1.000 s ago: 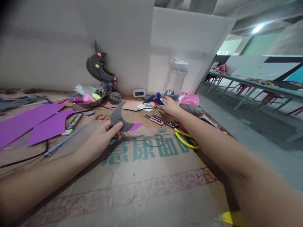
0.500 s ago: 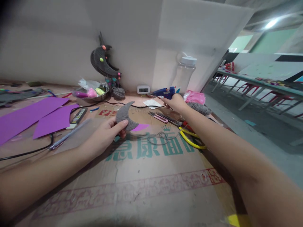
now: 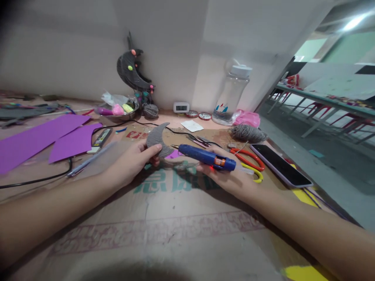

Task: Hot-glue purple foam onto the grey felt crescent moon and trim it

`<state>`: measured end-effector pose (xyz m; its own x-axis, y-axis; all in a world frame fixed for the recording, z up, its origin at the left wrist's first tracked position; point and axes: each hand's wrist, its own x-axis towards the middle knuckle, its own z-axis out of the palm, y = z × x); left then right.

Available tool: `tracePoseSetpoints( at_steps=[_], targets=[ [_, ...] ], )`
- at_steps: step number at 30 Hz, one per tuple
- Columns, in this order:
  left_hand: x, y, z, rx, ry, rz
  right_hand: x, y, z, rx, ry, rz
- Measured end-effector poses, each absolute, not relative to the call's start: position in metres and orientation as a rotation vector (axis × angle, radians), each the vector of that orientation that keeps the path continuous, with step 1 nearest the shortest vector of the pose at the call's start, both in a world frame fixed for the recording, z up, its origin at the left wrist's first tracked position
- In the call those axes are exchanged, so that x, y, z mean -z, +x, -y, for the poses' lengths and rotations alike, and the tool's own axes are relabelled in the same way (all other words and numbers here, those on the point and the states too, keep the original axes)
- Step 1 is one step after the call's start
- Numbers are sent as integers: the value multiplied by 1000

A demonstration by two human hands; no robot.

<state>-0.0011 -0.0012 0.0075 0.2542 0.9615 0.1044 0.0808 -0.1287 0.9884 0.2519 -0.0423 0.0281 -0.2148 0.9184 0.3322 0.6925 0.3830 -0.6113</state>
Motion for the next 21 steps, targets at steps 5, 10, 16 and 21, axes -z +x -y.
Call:
tracePoseSetpoints(
  at_steps=[5,10,16,21],
  targets=[
    [-6,-1,0,-1078,1429,-1013,-31,246,46,-512,-1379,2032],
    [-5,0,-1,-1085,1427,-998,-28,247,46,-475,-1439,2076],
    [-5,-1,-2,-1070,1420,-954,-23,247,44,-417,-1401,2104],
    [-4,-1,-1,-1071,1403,-970,-26,245,45,-378,-1447,2104]
  ],
)
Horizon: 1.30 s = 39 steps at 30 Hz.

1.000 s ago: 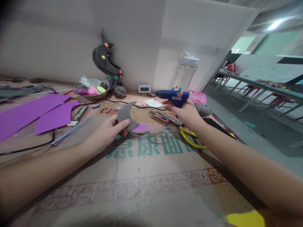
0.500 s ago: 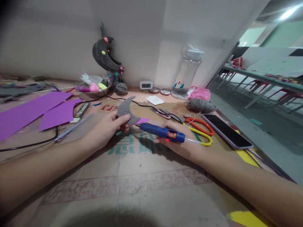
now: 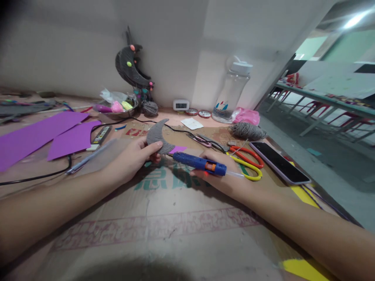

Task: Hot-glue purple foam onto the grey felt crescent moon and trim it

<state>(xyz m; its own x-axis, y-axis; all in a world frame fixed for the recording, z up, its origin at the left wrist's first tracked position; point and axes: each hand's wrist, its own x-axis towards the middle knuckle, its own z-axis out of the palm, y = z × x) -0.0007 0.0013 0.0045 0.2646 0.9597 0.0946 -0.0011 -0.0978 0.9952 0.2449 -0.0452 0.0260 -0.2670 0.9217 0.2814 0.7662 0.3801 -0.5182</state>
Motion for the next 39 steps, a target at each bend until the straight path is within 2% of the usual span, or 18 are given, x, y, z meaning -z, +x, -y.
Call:
tracePoseSetpoints(
  at_steps=[39],
  targets=[
    [-6,0,-1,-1045,1399,-981,-28,247,45,-310,-1484,2154]
  ],
)
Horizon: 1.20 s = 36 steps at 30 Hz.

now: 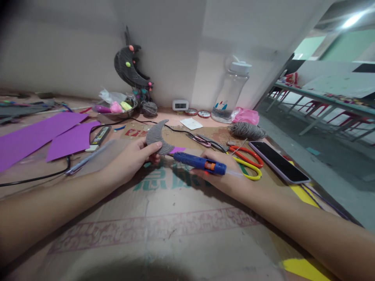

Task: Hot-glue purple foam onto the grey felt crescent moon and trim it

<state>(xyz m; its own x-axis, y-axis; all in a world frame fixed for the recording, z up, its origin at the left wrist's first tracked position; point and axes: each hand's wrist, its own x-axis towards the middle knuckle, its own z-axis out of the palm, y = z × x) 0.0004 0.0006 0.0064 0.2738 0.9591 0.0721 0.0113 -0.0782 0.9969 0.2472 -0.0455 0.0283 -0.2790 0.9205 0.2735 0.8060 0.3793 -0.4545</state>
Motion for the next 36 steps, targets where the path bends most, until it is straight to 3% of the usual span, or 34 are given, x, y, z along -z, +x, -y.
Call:
tracePoseSetpoints(
  at_steps=[36],
  targets=[
    [-9,0,1,-1023,1423,-1010,-22,254,42,-138,-1488,2026]
  ],
)
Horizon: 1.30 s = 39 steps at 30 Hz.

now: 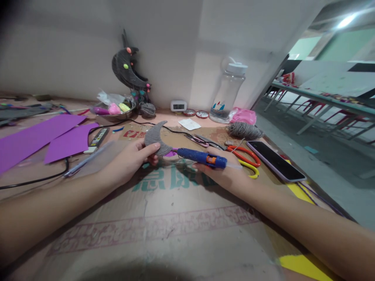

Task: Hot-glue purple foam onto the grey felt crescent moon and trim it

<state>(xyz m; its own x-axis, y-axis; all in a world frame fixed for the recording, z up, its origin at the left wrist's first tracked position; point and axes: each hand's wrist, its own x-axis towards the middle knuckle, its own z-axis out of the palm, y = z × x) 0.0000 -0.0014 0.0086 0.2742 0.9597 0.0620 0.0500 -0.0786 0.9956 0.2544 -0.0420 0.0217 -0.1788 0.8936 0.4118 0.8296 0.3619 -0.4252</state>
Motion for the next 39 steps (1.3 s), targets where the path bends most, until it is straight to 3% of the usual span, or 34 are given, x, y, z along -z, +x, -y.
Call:
tracePoseSetpoints(
  at_steps=[28,39],
  targets=[
    [-2,3,-4,-1054,1353,-908,-45,273,19,-323,-1488,1788],
    [-5,4,-2,-1044,1346,-899,-56,264,-86,-355,-1621,1741]
  ],
)
